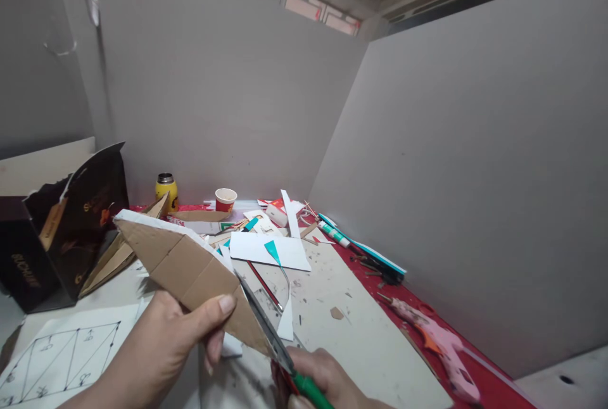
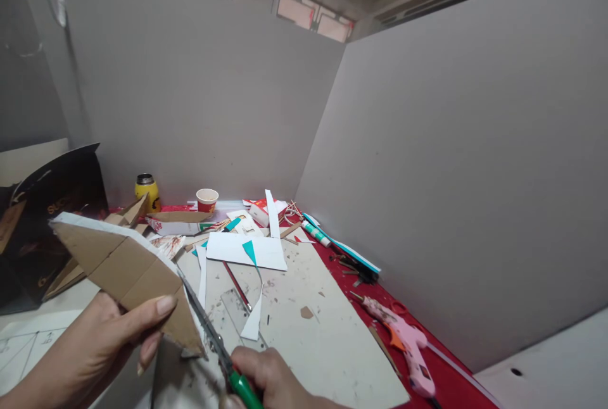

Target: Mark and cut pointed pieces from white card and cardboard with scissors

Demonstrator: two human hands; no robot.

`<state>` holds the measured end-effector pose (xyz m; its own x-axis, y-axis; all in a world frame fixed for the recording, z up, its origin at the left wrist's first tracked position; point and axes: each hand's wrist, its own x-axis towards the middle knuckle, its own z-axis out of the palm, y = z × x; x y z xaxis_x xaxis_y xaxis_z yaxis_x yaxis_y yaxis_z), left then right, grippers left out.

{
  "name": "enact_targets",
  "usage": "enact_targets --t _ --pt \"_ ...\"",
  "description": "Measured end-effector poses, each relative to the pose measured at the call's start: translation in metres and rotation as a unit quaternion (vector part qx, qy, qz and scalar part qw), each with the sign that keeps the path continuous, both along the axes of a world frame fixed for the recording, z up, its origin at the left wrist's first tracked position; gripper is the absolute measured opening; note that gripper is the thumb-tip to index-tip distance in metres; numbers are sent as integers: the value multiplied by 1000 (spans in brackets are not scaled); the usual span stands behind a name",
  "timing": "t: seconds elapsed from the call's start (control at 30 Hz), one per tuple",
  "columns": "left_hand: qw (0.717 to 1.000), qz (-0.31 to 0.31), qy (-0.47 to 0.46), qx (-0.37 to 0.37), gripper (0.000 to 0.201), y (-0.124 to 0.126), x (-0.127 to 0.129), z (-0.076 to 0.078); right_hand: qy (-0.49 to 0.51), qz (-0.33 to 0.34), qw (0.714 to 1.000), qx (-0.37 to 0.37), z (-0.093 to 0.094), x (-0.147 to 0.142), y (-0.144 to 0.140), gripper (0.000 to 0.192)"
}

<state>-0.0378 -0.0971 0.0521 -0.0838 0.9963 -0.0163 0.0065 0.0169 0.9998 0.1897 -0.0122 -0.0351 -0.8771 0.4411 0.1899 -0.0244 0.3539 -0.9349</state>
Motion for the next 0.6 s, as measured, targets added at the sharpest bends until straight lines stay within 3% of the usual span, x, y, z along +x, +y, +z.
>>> enact_targets --t 0.27,0.6 --pt "998 -57 27 5 54 3 -8 7 5 7 1000 13 -5 6 6 55" --pt "995 -94 27 -20 54 4 -7 1 8 0 999 31 -9 10 6 52"
